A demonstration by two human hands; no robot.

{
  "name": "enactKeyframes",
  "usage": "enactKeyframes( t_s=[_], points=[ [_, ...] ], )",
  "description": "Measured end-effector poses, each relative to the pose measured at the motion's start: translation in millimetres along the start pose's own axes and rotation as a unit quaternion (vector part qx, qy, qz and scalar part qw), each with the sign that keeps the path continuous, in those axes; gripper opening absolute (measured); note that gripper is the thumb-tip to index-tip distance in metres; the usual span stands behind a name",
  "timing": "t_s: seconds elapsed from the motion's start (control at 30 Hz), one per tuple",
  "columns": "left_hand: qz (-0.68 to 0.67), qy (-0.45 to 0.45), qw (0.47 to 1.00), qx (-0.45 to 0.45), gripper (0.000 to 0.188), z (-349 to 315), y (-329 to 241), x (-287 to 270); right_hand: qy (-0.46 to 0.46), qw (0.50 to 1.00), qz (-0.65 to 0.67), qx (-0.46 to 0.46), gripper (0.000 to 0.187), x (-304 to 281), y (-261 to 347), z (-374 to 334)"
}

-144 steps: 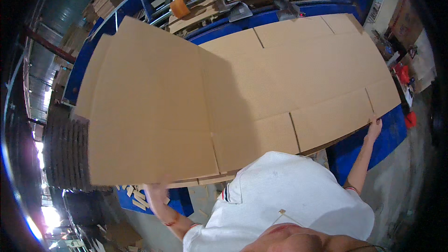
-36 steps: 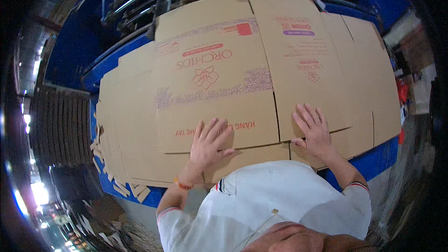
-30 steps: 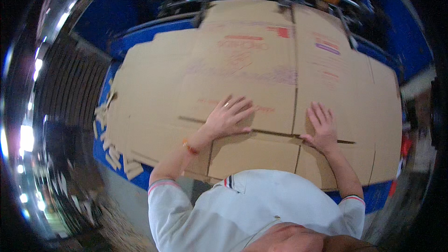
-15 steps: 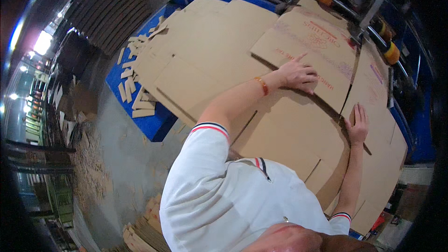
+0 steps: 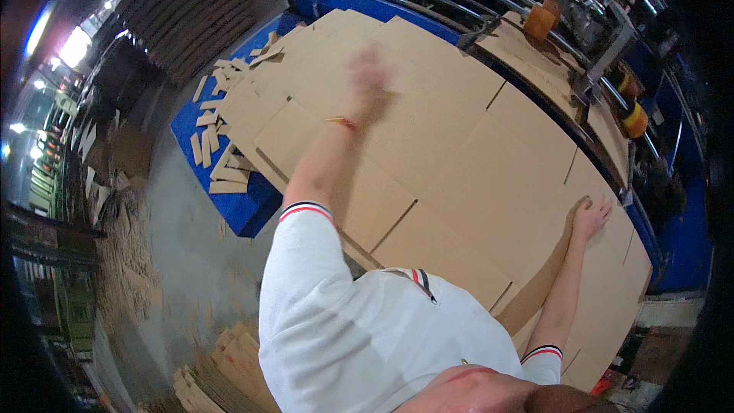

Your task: The person repeatedly picks up flat cardboard sheets, folds them along pre-scored lines into box shapes, and stacks them on a blue conveyor surface. The process is continuous and repetitive throughout the clip.

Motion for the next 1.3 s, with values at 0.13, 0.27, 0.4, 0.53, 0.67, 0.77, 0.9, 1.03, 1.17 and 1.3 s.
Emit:
enactKeyframes(
  t_s=[0.13, 0.27, 0.4, 0.53, 0.67, 0.77, 0.9, 1.03, 1.17, 1.3],
  points=[
    [0.114, 0.109, 0.910, -0.383, 0.030, -52.8, 215.7, -21.2, -0.016, 0.999, 0.028, -0.024, 0.039, -1.4, 23.9, 7.1],
    [0.122, 0.069, 0.915, -0.378, 0.035, -62.2, 193.8, -50.3, -0.027, 0.998, 0.035, -0.043, 0.033, -0.4, 24.8, 2.9],
    [0.113, 0.022, 0.922, -0.371, 0.046, -56.2, 179.6, -68.5, -0.032, 0.998, 0.049, -0.040, 0.028, -4.7, 23.2, 3.0],
    [0.122, -0.025, 0.937, -0.327, 0.055, -62.2, 188.3, -65.6, -0.021, 0.998, 0.057, -0.024, 0.028, -6.3, 22.0, 3.7],
    [0.046, 0.119, 0.923, -0.363, 0.061, -69.4, 215.6, -42.6, -0.024, 0.993, 0.102, -0.046, 0.028, -21.7, 25.9, -2.7],
    [-0.086, 0.233, 0.915, -0.319, 0.062, -83.0, 306.9, -48.6, -0.016, 0.983, 0.171, -0.058, 0.026, -35.7, 42.6, -19.3],
    [-0.550, 0.218, 0.676, -0.440, 0.044, -79.6, 269.4, -94.3, 0.024, 0.979, 0.172, -0.106, 0.026, -82.5, 23.8, -76.0],
    [-0.759, 0.146, 0.555, -0.306, 0.083, -54.8, 200.1, -208.4, 0.098, 0.984, 0.142, -0.045, 0.031, -137.3, -25.2, -140.3],
    [-0.756, -0.150, 0.565, -0.296, 0.086, -124.2, 89.0, -293.1, 0.146, 0.980, 0.008, 0.138, 0.041, -176.0, -105.8, -205.7],
    [-0.531, -0.031, 0.839, -0.113, 0.062, -182.8, 2.3, -250.7, 0.150, 0.882, -0.175, 0.411, 0.051, -194.8, -196.3, -274.3]
  ],
)
Point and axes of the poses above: each hand's wrist, its own z-axis towards the middle knuckle, its own x-axis out of the palm, y = z × x, the point moved 8 cm from there along z, towards the middle knuckle, and after that the axes turned 5 degrees about -z, right-handed, at the moved point
